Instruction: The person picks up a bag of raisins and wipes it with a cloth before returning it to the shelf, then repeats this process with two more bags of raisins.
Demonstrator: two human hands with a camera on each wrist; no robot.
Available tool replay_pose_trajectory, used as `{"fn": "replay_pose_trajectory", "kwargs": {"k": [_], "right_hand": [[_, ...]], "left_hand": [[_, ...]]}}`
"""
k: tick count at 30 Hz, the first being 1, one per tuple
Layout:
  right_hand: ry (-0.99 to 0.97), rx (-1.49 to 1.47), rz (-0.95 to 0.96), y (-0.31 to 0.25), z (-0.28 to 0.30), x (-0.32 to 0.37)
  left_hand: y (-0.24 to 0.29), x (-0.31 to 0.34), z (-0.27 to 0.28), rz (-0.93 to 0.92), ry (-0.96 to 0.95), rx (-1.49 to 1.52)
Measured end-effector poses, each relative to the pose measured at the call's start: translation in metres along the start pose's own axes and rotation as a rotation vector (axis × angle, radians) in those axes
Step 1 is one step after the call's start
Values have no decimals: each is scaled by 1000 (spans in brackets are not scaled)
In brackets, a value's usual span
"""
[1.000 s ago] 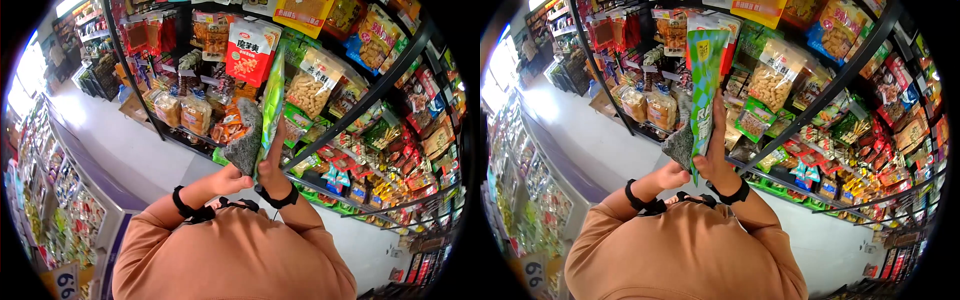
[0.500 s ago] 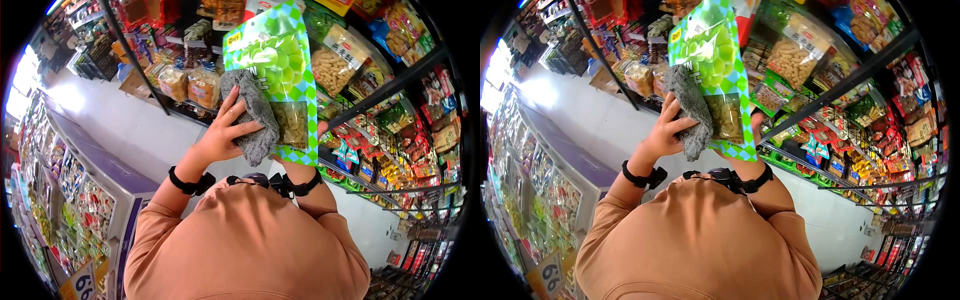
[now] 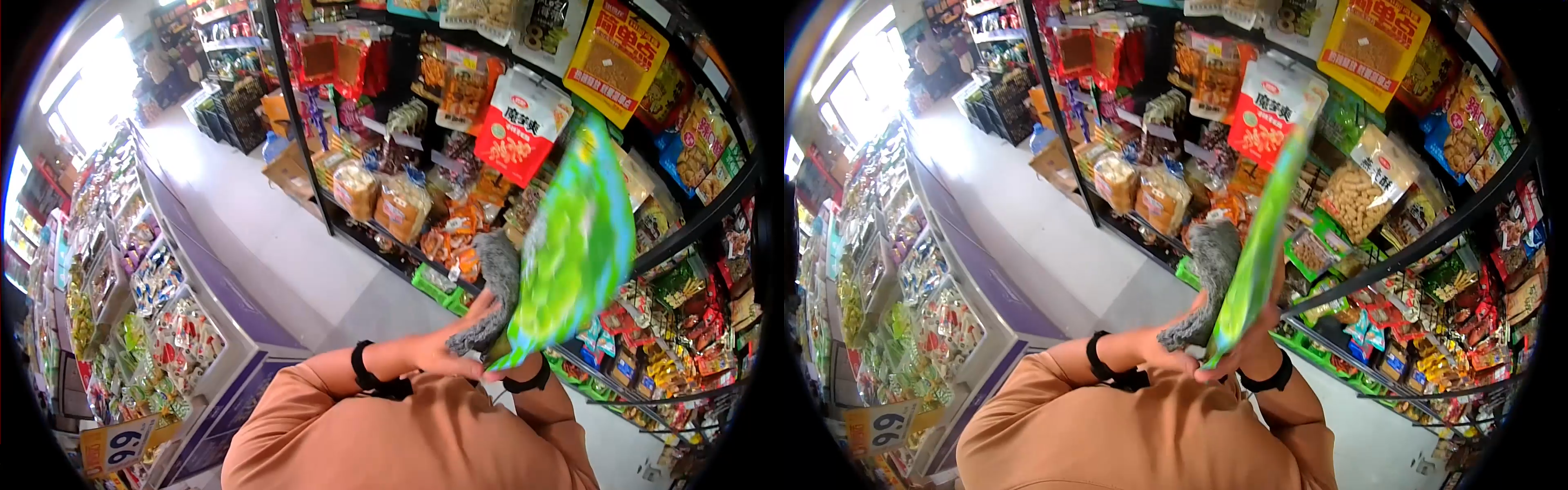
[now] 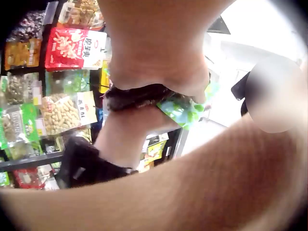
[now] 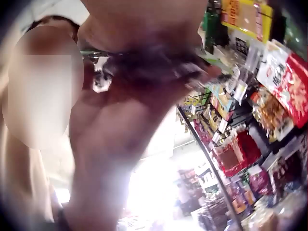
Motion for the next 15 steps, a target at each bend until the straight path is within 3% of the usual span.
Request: {"fn": "replay_pose_trajectory", "kwargs": {"k": [1, 3, 4, 6, 7, 8, 9, 10, 12, 14, 15], "right_hand": [[21, 4, 9, -3, 2, 3], [-201, -220, -335, -15, 18, 39], [-316, -335, -508, -19, 24, 62], [-775, -311, -342, -21, 27, 99], [-769, -309, -341, -23, 25, 102], [-408, -318, -452, -19, 21, 75], [-44, -320, -548, -13, 24, 55], [-100, -415, -517, -8, 29, 46], [-194, -309, -615, -11, 43, 52], [51, -421, -1017, -7, 49, 40], [241, -319, -989, -8, 56, 60]], "left_hand": [[9, 0, 1, -53, 4, -152], [27, -3, -2, -217, 47, -322], [35, -4, -5, -215, 42, -336], [47, -4, -9, -314, 144, -540], [49, -4, -9, -269, 205, -611], [54, 0, -12, -268, 204, -614], [59, 5, -10, 2, 254, -336], [61, 11, -7, 264, 296, -61], [54, 32, 3, 238, 311, 44], [53, 44, 12, 208, 324, 149], [56, 50, 12, 219, 337, 101]]}}
Point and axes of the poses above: each hand's wrist, its own x-axis away from the middle knuckle, its own z-axis out of the back of the hand, y = z × x, the point moved 2 cm from there along -x, towards the middle knuckle, and after that the axes turned 10 degrees about z, right-handed, at the moved point
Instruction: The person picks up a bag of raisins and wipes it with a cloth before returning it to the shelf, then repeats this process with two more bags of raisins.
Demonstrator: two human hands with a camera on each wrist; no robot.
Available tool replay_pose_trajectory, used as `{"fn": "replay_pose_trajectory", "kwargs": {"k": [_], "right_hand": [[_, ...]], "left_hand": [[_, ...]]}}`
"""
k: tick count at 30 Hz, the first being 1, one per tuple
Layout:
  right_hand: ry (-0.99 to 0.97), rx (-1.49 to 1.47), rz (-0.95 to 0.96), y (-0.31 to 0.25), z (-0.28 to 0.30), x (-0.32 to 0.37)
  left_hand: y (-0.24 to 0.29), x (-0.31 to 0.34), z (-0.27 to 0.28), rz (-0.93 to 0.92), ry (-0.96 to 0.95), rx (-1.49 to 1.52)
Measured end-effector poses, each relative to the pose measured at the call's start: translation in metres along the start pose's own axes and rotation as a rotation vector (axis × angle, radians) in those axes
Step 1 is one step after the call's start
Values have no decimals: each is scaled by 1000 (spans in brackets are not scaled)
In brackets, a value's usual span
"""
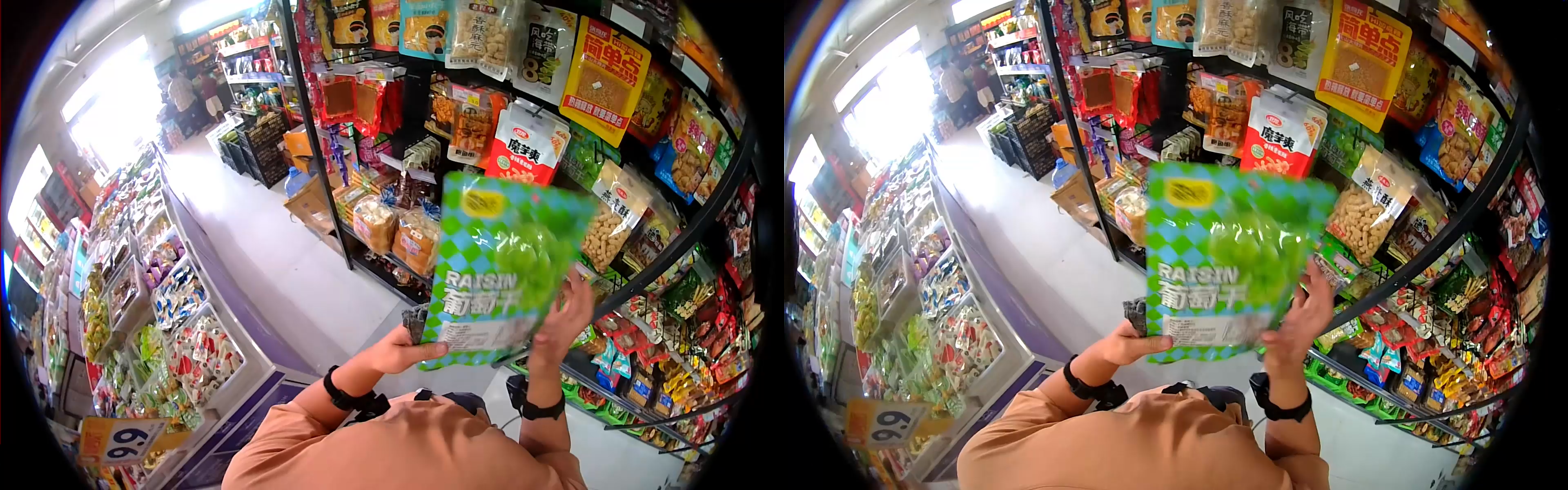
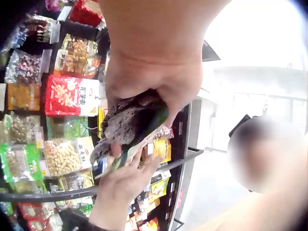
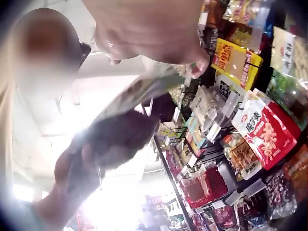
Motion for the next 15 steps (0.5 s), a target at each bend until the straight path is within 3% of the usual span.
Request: {"fn": "replay_pose_trajectory", "kwargs": {"k": [2, 3, 5, 6, 8, 9, 11, 13, 15], "right_hand": [[78, -287, -327, 10, 29, 21], [76, -292, -326, 8, 41, 28], [-144, -480, -702, 3, 50, 41], [-148, -481, -701, 2, 45, 44], [-43, -807, -886, -8, 19, 55], [-43, -810, -894, -12, 15, 57], [16, -872, -868, -22, 6, 63], [48, -840, -804, -42, -1, 57], [117, -907, -717, -57, 7, 61]], "left_hand": [[-8, 16, 8, 118, 56, -66], [-17, 20, 9, 115, 60, -69], [-32, 29, 6, 61, 157, -188], [-35, 31, 2, 59, 159, -189], [-40, 43, -3, 267, 509, -36], [-32, 48, -5, 310, 624, -146], [-67, 56, 11, 132, 778, -75], [-67, 67, 11, 163, 938, -87], [-68, 65, 9, -96, 923, -4]]}}
Point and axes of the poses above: each hand's wrist, its own x-axis away from the middle knuckle, its own z-axis out of the back of the hand, y = z × x, the point moved 2 cm from there along -x, towards the middle knuckle, and after that the axes turned 10 degrees about z, right-handed, at the moved point
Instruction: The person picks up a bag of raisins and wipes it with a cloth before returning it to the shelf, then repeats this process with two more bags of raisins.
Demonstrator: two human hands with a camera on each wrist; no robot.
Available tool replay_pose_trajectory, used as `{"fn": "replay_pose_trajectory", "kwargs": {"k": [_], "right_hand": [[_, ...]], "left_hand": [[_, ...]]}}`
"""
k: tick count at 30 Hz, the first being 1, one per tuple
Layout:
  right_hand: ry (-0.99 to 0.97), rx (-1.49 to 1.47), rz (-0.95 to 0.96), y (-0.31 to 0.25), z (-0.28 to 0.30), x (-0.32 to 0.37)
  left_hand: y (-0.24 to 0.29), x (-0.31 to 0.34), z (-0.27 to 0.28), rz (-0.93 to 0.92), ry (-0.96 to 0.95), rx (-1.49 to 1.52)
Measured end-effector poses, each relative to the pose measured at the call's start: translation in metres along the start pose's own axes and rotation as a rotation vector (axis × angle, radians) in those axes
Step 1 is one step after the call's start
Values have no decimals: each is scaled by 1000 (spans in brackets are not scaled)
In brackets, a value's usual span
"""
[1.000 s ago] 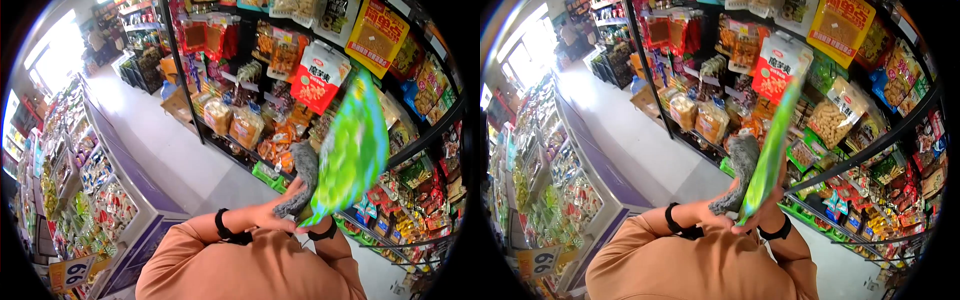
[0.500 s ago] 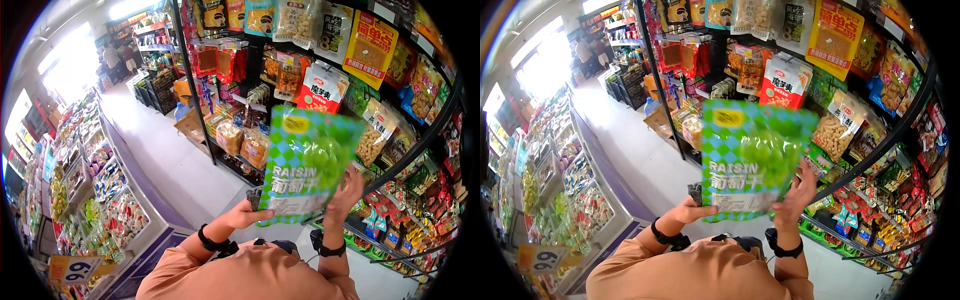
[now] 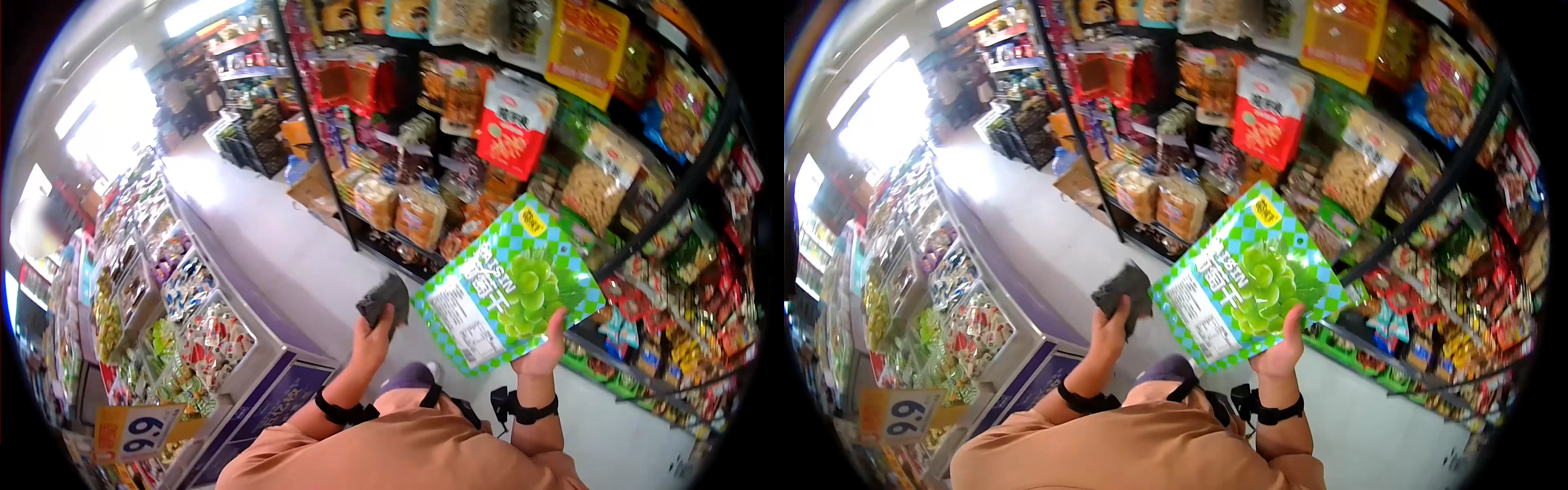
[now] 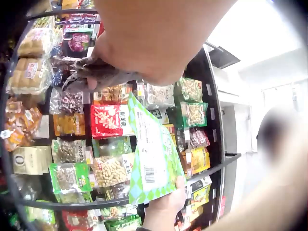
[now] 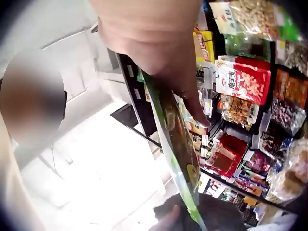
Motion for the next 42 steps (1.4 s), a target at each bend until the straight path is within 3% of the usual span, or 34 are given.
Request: {"fn": "replay_pose_trajectory", "kwargs": {"k": [3, 5, 6, 8, 10, 11, 12, 13, 14, 16, 17, 19, 23, 24, 26, 29, 33, 36, 40, 42], "right_hand": [[41, 46, 76, -2, 7, 20], [85, 47, 106, -5, 5, 29], [98, 49, 135, -4, -1, 29], [41, 184, 192, -8, -19, 29], [-72, 368, 229, -7, -25, 23], [-141, 438, 281, -5, -31, 13], [-211, 508, 334, -4, -35, -1], [-399, 527, 303, 1, -31, -15], [-460, 859, 315, -3, -31, -24], [-525, 1565, 561, 12, -25, -36], [-509, 1577, 565, 16, -20, -44], [-447, 1882, 843, 22, -12, -70], [-174, 1773, 889, 35, 8, -115], [-152, 1797, 876, 32, 16, -127], [-60, 1638, 894, 21, 36, -145], [-132, 1545, 820, 13, 56, -161], [-279, 1709, 795, 20, 57, -164], [-371, 1643, 749, 41, 66, -164], [-409, 1588, 751, 48, 80, -155], [-298, 1439, 764, 32, 88, -147]], "left_hand": [[4, -2, -18, -21, -150, -30], [9, 3, -45, -182, -270, -260], [17, 5, -62, -345, -470, -337], [33, 13, -95, -551, -580, -627], [16, -4, -109, -477, -707, -370], [8, -10, -115, -282, -802, -103], [-2, -24, -115, -184, -894, -136], [-14, -32, -126, 122, -918, 199], [-15, -37, -141, 437, -909, 526], [10, -46, -144, 466, -913, 363], [13, -55, -149, 432, -970, 368], [16, -77, -155, 347, -1075, 350], [6, -117, -158, 215, -1275, 318], [-2, -126, -158, 259, -1329, 322], [-21, -137, -148, 626, -1470, 258], [13, -145, -167, 534, -1436, 259], [6, -168, -189, 465, -1398, 311], [2, -193, -209, 407, -1296, 348], [-2, -197, -229, 366, -1202, 346], [-10, -179, -239, 357, -1206, 314]]}}
Point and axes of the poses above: each hand's wrist, its own x-axis away from the middle knuckle, its own z-axis out of the back of the hand, y = z × x, the point moved 2 cm from there along -x, towards the middle knuckle, and after that the axes turned 10 degrees about z, right-handed, at the moved point
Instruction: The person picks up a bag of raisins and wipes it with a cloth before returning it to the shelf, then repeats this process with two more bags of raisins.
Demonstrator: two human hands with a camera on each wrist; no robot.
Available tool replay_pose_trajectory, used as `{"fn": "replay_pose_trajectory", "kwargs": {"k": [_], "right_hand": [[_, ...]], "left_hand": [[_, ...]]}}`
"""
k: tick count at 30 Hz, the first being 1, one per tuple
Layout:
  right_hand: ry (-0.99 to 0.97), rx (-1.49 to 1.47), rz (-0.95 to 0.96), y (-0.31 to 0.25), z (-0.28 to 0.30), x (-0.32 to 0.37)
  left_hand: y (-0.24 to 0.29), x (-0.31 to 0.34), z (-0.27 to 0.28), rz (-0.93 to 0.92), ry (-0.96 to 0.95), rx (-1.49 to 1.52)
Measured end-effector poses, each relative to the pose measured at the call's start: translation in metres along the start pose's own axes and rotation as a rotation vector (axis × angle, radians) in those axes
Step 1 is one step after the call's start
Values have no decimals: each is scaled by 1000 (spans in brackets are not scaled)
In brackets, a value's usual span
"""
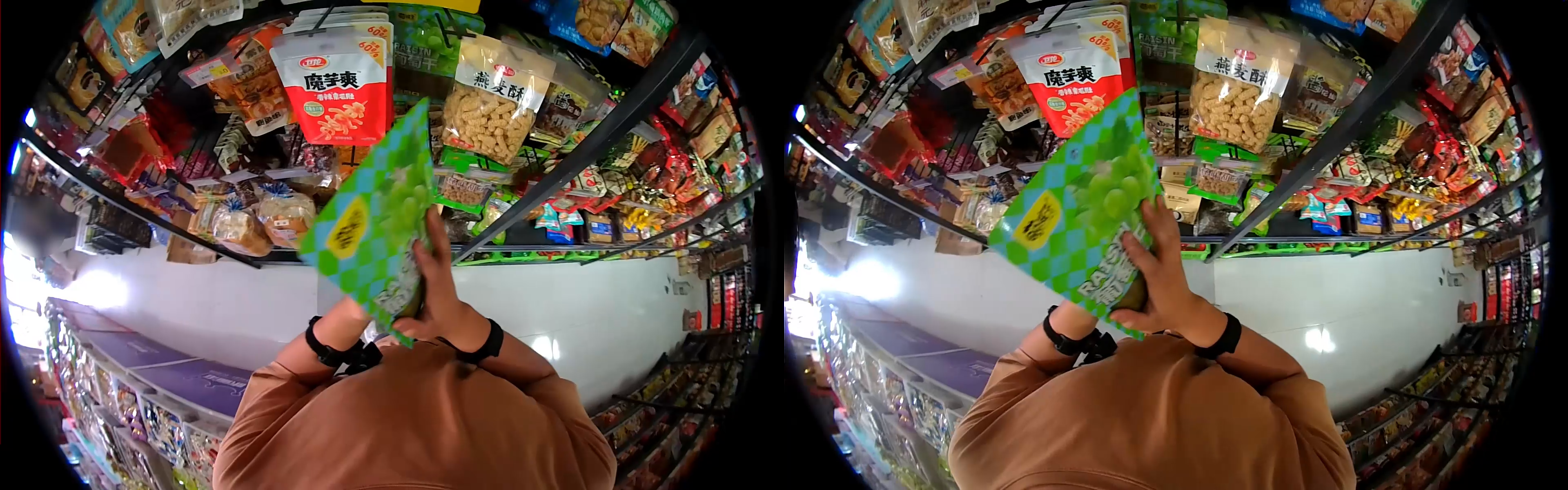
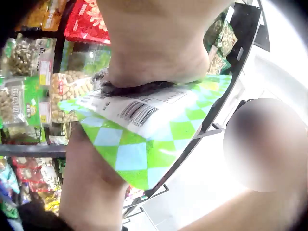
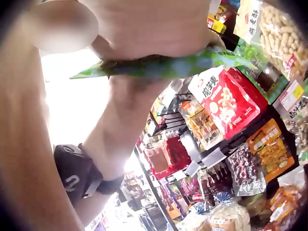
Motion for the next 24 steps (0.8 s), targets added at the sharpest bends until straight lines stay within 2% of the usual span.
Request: {"fn": "replay_pose_trajectory", "kwargs": {"k": [2, 5, 7, 10, 12, 13, 14, 15, 16, 18, 19, 22, 23, 24], "right_hand": [[166, -7, 48, 7, 21, 2], [256, 90, 133, 32, 69, 1], [270, 56, 216, 49, 98, 5], [286, -48, 192, 65, 130, 19], [321, -38, 125, 62, 153, 24], [248, 94, 134, 58, 166, 28], [165, 225, 135, 52, 177, 37], [171, 177, 115, 49, 188, 45], [164, 188, 109, 50, 199, 53], [172, 146, 21, 53, 220, 64], [135, 122, -38, 51, 232, 64], [158, 174, -29, 37, 246, 56], [132, 148, 6, 35, 248, 55], [115, 140, 6, 34, 251, 54]], "left_hand": [[-19, 0, -21, 27, -33, -45], [-39, 3, -51, 77, -98, -134], [-46, 4, -66, 102, -131, -190], [-57, -9, -85, 92, -188, -353], [-60, -27, -103, 50, -265, -682], [-70, -33, -108, 62, -261, -681], [-81, -41, -111, 44, -139, -548], [-92, -50, -115, 23, -23, -415], [-103, -59, -124, 27, -31, -403], [-106, -81, -150, -168, 133, -570], [-115, -83, -150, -126, 218, -581], [-120, -86, -167, -27, 312, -580], [-122, -79, -164, 177, 302, -564], [-126, -78, -162, 172, 313, -549]]}}
Point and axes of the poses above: each hand's wrist, its own x-axis away from the middle knuckle, its own z-axis out of the back of the hand, y = z × x, the point moved 2 cm from there along -x, towards the middle knuckle, and after that the axes turned 10 degrees about z, right-handed, at the moved point
